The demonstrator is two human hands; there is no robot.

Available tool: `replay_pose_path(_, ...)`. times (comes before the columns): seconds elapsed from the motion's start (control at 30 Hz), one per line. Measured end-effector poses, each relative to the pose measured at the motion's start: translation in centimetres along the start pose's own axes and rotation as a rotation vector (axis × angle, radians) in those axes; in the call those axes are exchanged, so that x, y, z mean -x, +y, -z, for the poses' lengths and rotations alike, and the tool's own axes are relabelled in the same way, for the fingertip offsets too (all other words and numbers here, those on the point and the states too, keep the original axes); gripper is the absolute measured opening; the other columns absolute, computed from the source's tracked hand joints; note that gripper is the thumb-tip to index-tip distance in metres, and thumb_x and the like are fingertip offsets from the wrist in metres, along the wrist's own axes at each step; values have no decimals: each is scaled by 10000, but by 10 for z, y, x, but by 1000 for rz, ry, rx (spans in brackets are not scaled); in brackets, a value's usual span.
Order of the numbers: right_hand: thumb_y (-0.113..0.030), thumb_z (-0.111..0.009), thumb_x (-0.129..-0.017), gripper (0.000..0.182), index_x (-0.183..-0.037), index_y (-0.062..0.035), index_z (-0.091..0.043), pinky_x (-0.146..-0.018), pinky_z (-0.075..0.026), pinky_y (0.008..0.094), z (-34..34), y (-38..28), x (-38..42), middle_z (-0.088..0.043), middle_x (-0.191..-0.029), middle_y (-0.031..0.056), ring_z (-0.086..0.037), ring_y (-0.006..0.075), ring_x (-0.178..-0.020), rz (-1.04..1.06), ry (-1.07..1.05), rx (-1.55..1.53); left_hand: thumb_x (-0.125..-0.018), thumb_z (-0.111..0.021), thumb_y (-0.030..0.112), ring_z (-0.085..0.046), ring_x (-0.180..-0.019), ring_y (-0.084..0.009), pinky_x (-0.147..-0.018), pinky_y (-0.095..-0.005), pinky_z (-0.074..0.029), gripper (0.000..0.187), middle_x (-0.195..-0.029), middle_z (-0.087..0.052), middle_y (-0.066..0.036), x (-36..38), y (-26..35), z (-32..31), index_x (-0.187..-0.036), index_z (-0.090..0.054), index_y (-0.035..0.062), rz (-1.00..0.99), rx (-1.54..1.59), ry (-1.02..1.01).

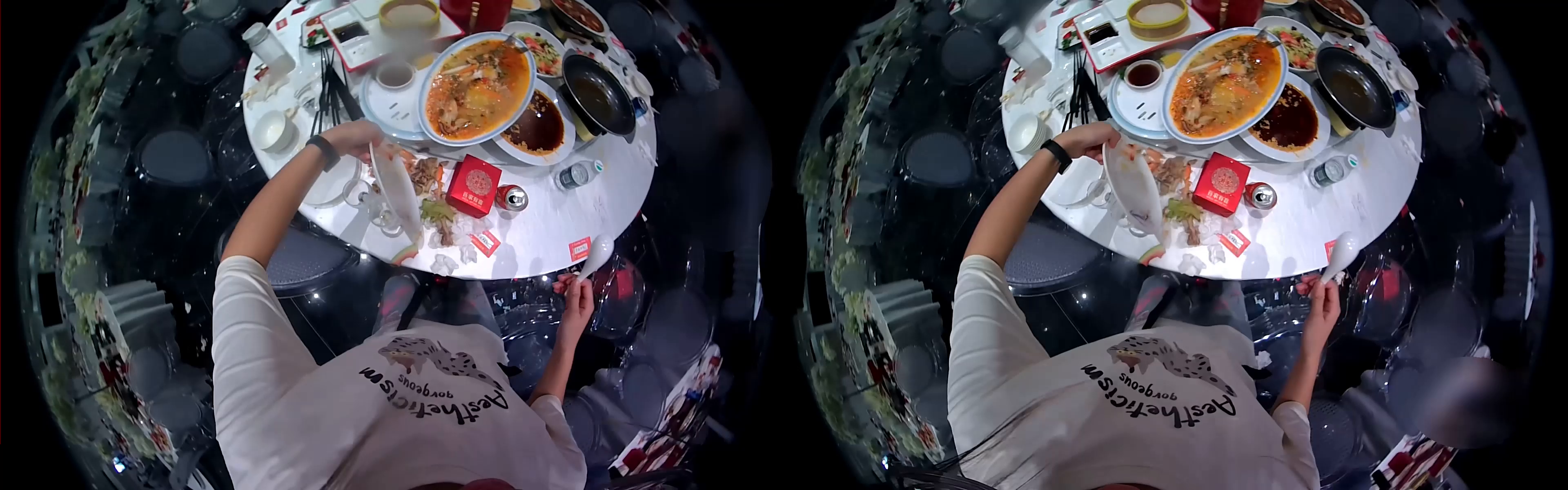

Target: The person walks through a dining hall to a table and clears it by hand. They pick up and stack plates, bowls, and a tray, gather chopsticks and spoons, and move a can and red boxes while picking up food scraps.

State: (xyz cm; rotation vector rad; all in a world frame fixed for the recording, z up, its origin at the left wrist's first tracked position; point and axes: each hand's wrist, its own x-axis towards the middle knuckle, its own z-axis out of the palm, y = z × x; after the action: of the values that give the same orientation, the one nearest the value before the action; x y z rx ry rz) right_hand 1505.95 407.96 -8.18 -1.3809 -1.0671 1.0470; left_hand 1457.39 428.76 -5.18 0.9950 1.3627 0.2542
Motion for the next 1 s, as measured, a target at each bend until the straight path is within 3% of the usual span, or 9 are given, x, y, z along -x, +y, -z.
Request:
replay_pose_path(0.2, -176, -490, -948, 187, -865, -24, -561, -501, -358, 179, -73, -6, -16, -537, -639, -5, -476, 35, -553, -261, -388, 180, -721, -515, 143, -532, -543, -163, -570, -282, -511, 120, -727, -534, -70, -1, 22, -1, -780, -522, 39, 38, -129, -13)
replay_pose_path(0.3, -167, -493, -938, 165, -880, -37, -577, -455, -284, 180, -146, 17, -51, -488, -626, -35, -395, 25, -498, -324, -670, -8, -721, -520, 153, -511, -541, -144, -559, -247, -488, 112, -711, -520, -47, 3, 18, 0, -772, -527, 55, 9, -152, 40)
replay_pose_path(0.33, -165, -493, -936, 161, -883, -41, -582, -447, -263, 180, -170, 19, -61, -477, -628, -43, -371, 23, -486, -347, -749, -87, -715, -502, 167, -453, -511, -74, -465, -190, -414, 98, -692, -466, 16, 15, 18, -8, -757, -513, 79, -11, -100, 90)
replay_pose_path(0.4, -167, -501, -932, 162, -881, -44, -595, -450, -252, 176, -202, 21, -79, -464, -629, -50, -358, 24, -488, -392, -825, -146, -741, -516, 182, -497, -596, -54, -497, -177, -437, 167, -762, -502, 20, 42, 13, -7, -875, -523, 82, -71, 20, 127)
replay_pose_path(0.5, -168, -510, -930, 175, -931, -39, -629, -465, -282, 177, -221, 15, -97, -475, -610, -40, -385, 28, -504, -302, -825, -152, -786, -523, 134, -554, -684, -22, -566, -157, -485, 294, -874, -568, 27, 89, -4, 4, -1071, -550, 66, -129, 290, 244)
replay_pose_path(0.63, -181, -503, -939, 194, -940, -43, -639, -445, -254, 176, -228, -8, -104, -457, -576, -50, -371, 24, -485, -269, -677, -75, -838, -522, 64, -605, -997, -155, -854, -260, -511, 457, -1164, -581, -95, 126, -90, 58, -1284, -443, 6, -358, 662, 353)
replay_pose_path(0.73, -200, -500, -942, 205, -943, -47, -637, -430, -253, 175, -254, -8, -111, -455, -564, -51, -377, 23, -472, -258, -673, -1, -900, -502, 105, -611, -993, -185, -833, -308, -532, 398, -1160, -577, -110, 151, -127, 94, -1284, -428, 33, -353, 796, 638)
replay_pose_path(0.83, -206, -500, -941, 200, -939, -50, -625, -429, -276, 177, -299, 2, -114, -459, -557, -46, -398, 22, -477, -262, -688, 18, -883, -437, 39, -509, -1160, -283, -955, -414, -459, 424, -1270, -488, -167, 141, -168, 145, -1300, -381, -13, -384, 825, 830)
replay_pose_path(1.0, -195, -516, -930, 198, -900, -26, -615, -441, -308, 206, -359, 12, -117, -477, -560, -23, -413, 41, -481, -232, -733, 174, -884, -450, 30, -584, -1058, -293, -869, -394, -528, 384, -1188, -542, -200, 146, -220, 199, -1260, -407, -29, -293, 741, 745)
